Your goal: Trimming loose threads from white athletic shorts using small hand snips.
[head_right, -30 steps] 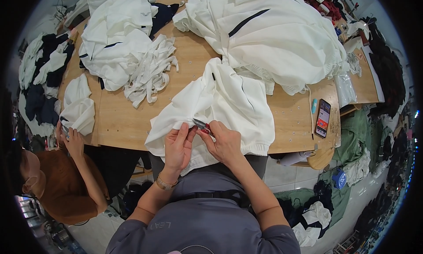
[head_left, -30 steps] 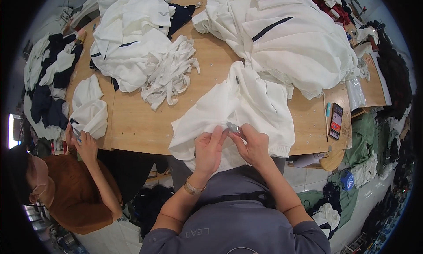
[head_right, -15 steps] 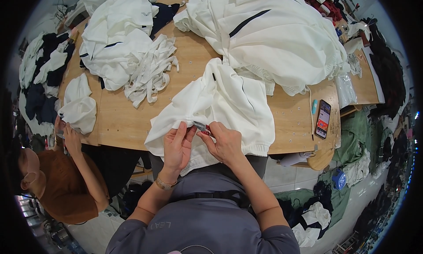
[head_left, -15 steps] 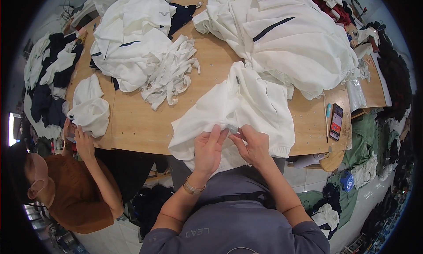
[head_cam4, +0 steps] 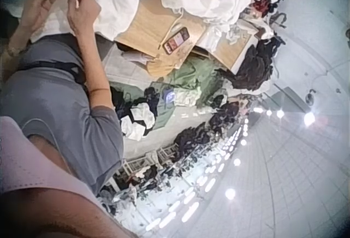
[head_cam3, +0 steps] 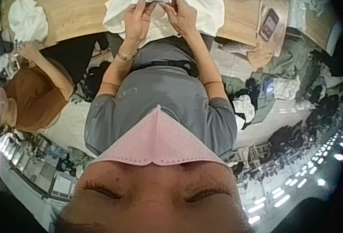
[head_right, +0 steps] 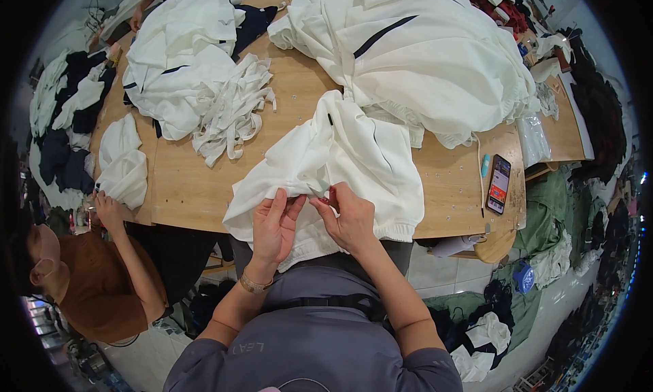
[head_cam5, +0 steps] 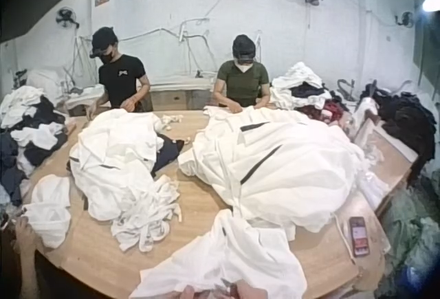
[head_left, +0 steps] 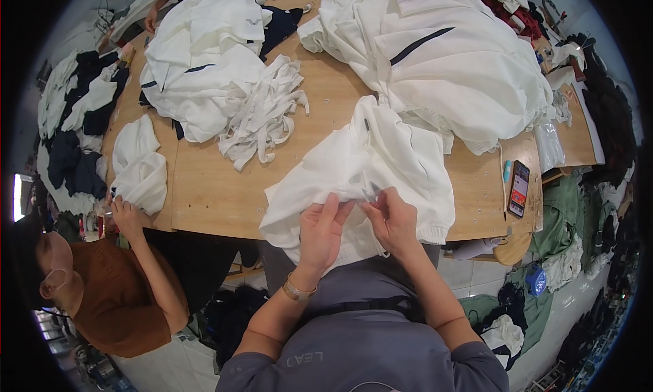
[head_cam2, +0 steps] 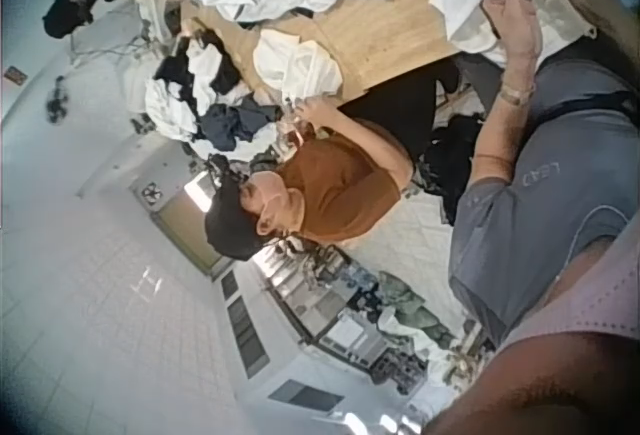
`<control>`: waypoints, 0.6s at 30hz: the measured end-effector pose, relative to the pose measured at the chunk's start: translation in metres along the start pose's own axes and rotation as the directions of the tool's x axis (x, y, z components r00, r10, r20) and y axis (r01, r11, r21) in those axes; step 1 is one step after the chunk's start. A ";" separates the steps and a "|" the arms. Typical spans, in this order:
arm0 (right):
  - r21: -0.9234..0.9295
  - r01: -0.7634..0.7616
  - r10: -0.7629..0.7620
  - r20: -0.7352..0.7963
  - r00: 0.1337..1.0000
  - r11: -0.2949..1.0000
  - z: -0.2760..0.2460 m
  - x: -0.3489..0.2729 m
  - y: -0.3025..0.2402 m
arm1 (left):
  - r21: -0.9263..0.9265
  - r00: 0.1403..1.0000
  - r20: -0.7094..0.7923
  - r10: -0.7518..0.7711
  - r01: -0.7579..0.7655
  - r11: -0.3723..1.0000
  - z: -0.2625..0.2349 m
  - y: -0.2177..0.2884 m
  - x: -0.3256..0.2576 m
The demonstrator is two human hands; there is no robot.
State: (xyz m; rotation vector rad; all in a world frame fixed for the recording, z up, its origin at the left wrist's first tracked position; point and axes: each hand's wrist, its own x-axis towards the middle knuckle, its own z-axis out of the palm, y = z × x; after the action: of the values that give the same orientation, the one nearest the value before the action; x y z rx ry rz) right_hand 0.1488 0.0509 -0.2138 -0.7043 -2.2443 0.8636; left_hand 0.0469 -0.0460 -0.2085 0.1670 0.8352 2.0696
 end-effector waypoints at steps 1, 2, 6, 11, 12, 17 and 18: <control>0.096 -0.099 0.100 -0.002 0.995 0.990 0.001 -0.002 0.001 | 0.000 1.000 0.001 -0.001 0.001 1.000 -0.001 0.000 0.000; 0.191 -0.196 0.198 0.006 0.980 0.962 0.002 -0.003 0.001 | 0.002 1.000 0.003 -0.023 0.023 1.000 -0.004 -0.001 0.001; 0.294 0.083 -0.056 -0.100 0.993 0.952 0.010 0.006 -0.004 | 0.030 0.997 0.011 -0.080 0.079 0.996 -0.010 -0.002 -0.001; 0.368 0.092 -0.071 -0.070 0.995 0.925 0.017 0.013 0.000 | 0.431 0.998 -0.044 0.037 -0.014 0.902 -0.007 0.006 -0.004; 0.402 -0.012 0.030 -0.038 0.999 0.915 0.016 0.014 -0.001 | 0.713 0.992 0.057 0.111 -0.118 0.692 -0.010 0.011 -0.005; 0.726 -0.224 0.246 0.077 0.966 0.650 0.007 0.021 0.003 | 0.907 0.863 0.372 0.342 -0.415 0.063 0.009 0.037 -0.001; 0.725 -0.222 0.246 0.075 0.966 0.652 0.003 0.022 0.000 | 0.878 0.780 0.465 0.419 -0.467 -0.105 0.010 0.038 0.002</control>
State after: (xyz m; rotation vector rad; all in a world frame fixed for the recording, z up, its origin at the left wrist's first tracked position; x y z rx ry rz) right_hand 0.1318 0.0641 -0.2077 -0.6002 -1.5573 1.7303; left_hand 0.0240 -0.0539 -0.1780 1.4711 2.3834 1.5183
